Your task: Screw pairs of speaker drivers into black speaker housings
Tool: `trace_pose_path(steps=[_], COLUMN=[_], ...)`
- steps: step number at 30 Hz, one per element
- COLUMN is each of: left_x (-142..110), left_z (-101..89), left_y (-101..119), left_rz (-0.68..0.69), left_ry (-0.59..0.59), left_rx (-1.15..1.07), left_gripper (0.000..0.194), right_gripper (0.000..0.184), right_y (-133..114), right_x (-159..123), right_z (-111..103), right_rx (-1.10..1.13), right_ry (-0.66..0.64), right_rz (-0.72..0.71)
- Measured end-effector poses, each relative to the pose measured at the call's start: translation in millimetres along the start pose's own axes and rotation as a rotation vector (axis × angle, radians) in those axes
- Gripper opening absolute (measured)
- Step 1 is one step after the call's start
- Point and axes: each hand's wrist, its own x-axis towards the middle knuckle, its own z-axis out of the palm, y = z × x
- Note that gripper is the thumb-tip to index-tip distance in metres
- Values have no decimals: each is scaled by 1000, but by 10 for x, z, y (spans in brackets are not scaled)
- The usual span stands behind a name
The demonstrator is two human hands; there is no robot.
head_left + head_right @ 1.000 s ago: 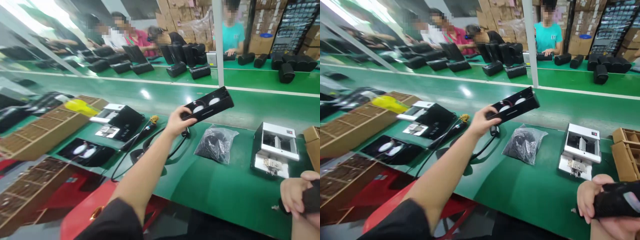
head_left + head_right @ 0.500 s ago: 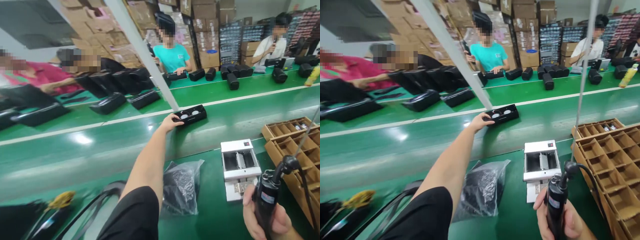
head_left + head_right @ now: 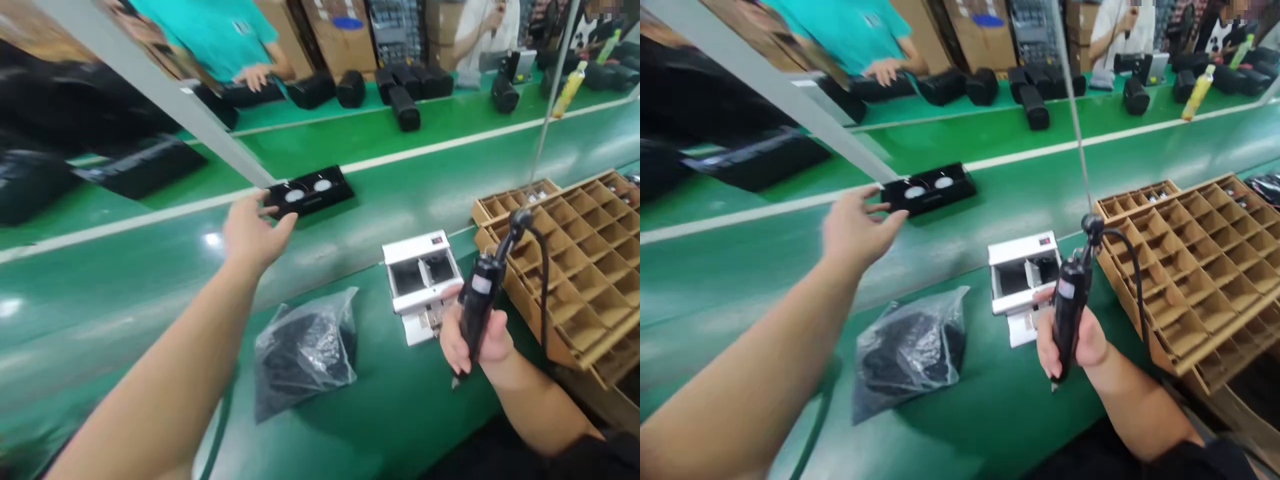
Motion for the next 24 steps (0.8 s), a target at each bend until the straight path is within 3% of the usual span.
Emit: trace_pose_path(steps=[1, 3, 4, 6, 8, 10, 12, 24], left_x=[-331, -1073, -1440, -2063, -2455, -2631, -2682, -2809], left_z=[-28, -103, -125, -83, 82, 290, 450, 629], left_y=[253, 843, 1165, 1790, 2287, 2595, 2747, 3058], left_rz=[-46, -77, -72, -215, -399, -574, -673, -751], left_ry=[8, -100, -205, -461, -596, -603, -556, -477], left_rx=[-11, -72, -150, -507, -759, -927, -988, -988], left_gripper=[46, 36, 36, 52, 57, 48, 39, 62], right_gripper=[77, 75, 74, 70, 67, 64, 63, 67], right_y=[-36, -110, -147, -219, -282, -335, -380, -538], right_x=[14, 29, 30, 15, -22, -75, -136, -304], right_z=[-8, -2, 16, 83, 172, 256, 321, 335], right_rx=[-14, -38, -47, -59, -67, -73, -78, -89], right_ry=[37, 94, 114, 139, 153, 167, 181, 303], right_rz=[-34, -102, -134, -182, -204, -211, -210, -211])
